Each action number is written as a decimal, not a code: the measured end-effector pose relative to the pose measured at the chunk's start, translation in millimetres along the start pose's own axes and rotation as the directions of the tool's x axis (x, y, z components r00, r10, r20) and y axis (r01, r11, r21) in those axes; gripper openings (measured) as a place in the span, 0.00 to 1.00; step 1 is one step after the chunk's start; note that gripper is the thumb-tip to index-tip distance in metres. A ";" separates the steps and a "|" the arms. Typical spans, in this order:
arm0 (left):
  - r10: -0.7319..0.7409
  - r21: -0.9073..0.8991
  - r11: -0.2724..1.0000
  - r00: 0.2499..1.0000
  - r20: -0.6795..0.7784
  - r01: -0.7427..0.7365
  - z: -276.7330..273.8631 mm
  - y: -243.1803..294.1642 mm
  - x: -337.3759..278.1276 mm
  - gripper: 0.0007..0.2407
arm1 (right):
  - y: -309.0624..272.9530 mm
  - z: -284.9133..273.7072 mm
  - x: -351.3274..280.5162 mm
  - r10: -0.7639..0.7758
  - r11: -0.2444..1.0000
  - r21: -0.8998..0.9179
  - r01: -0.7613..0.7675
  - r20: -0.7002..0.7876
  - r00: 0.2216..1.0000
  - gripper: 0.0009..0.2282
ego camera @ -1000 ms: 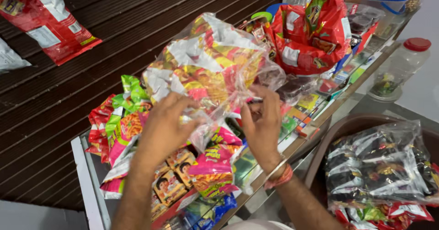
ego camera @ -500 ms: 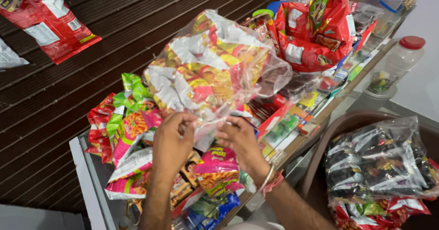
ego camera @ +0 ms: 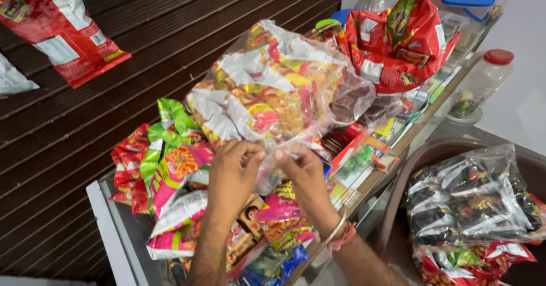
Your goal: The person opens a large transparent bag containing smaller snack packets and places them into a brown plastic tub. They also handle a small white jar with a red lid, placing it on a counter before returning to pack more snacks.
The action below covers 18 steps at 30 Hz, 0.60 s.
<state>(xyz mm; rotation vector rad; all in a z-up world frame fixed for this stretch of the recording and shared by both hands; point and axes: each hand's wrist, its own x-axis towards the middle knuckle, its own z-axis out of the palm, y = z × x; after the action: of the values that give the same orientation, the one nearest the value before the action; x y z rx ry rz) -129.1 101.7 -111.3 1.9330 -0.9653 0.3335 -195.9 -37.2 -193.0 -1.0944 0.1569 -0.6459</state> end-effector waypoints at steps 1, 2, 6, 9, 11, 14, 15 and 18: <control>0.006 -0.003 1.000 1.000 -0.015 -0.007 1.3 -1.8 0.6 0.04 | 2.2 2.0 -0.7 -0.009 1.000 0.017 0.009 -0.017 1.000 0.07; 0.013 -0.007 1.000 0.999 -0.030 -0.013 2.6 -4.2 1.0 0.04 | 4.7 3.1 -1.1 -0.017 0.999 0.035 0.018 -0.033 0.999 0.07; -0.095 -0.033 0.995 0.993 -0.070 0.093 9.0 -14.4 1.9 0.05 | 12.2 1.6 -0.9 0.001 1.000 -0.032 -0.001 -0.015 1.000 0.06; -0.212 -0.113 0.972 0.976 -0.052 0.205 13.4 -19.0 2.1 0.05 | 11.2 -2.0 -4.1 -0.010 1.000 0.011 0.009 0.091 0.996 0.06; -0.246 -0.145 0.961 0.967 -0.061 0.235 14.9 -19.7 3.6 0.05 | 6.5 -3.1 -2.0 -0.020 0.998 0.067 0.007 0.195 0.981 0.09; -0.337 -0.159 0.932 0.940 -0.044 0.327 20.3 -17.5 4.4 0.05 | -0.1 -3.7 4.3 -0.097 0.993 -0.047 0.110 0.232 0.968 0.15; -0.344 -0.152 0.930 0.937 -0.051 0.333 22.9 -16.5 4.2 0.05 | -0.4 -1.7 8.7 -0.080 0.994 -0.061 0.093 0.193 0.978 0.15; -0.342 -0.147 0.934 0.936 -0.090 0.327 27.4 -12.5 4.7 0.05 | -1.3 4.5 20.5 -0.043 0.996 -0.078 0.052 0.117 0.992 0.14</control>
<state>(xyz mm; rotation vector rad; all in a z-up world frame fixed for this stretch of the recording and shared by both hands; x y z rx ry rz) -120.8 80.1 -131.2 1.8949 -0.5539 0.1754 -178.0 -45.5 -185.9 -1.2132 0.0579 -0.6211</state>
